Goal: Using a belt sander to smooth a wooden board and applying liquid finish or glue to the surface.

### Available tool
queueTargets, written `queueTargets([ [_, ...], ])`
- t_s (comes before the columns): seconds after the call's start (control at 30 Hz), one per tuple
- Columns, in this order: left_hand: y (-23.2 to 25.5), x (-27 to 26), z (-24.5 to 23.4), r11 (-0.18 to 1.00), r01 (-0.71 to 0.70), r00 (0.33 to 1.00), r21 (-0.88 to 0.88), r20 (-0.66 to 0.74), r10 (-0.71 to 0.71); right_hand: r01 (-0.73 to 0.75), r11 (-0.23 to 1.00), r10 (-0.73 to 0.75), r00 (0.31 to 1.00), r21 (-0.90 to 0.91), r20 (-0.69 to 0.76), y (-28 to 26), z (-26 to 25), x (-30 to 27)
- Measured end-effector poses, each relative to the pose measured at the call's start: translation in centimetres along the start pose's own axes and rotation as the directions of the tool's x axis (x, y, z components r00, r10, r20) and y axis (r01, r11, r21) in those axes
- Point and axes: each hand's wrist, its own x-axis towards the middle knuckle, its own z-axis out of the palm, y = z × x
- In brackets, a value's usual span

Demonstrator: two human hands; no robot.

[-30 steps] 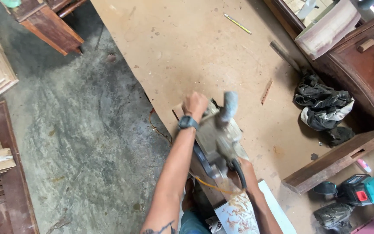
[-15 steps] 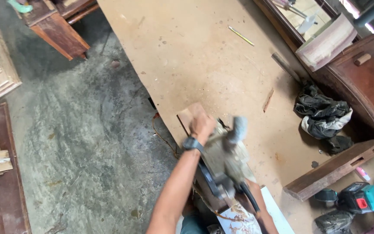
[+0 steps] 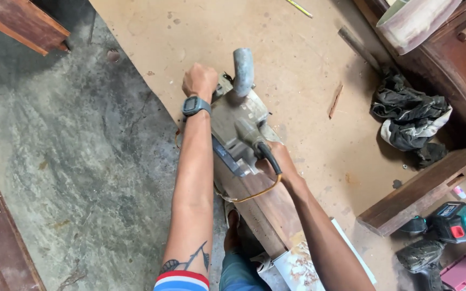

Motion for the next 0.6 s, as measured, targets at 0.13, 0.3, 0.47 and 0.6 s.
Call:
queueTargets([
  [0.13, 2.9, -5.0, 0.5, 0.999, 0.008, 0.999, -0.041, 0.053, -0.005, -0.053, 0.998, 0.053, 0.998, -0.016, -0.020, 1.3, -2.2, -3.2],
  [0.3, 5.2, -15.2, 0.5, 0.988, 0.071, 0.967, -0.135, 0.254, -0.034, -0.072, 0.992, 0.064, 0.995, -0.102, -0.081, 3.4, -4.6, -11.8],
  [0.47, 6.3, -24.6, 1.4, 0.994, 0.034, 0.943, -0.106, 0.333, 0.003, -0.091, 0.984, 0.076, 0.992, -0.153, -0.101, 7.7, -6.6, -21.0],
  [0.6, 7.1, -32.6, -0.6, 0.996, 0.050, 0.912, -0.069, 0.410, -0.017, -0.130, 0.974, 0.110, 0.987, -0.186, -0.114, 11.1, -7.3, -28.4],
])
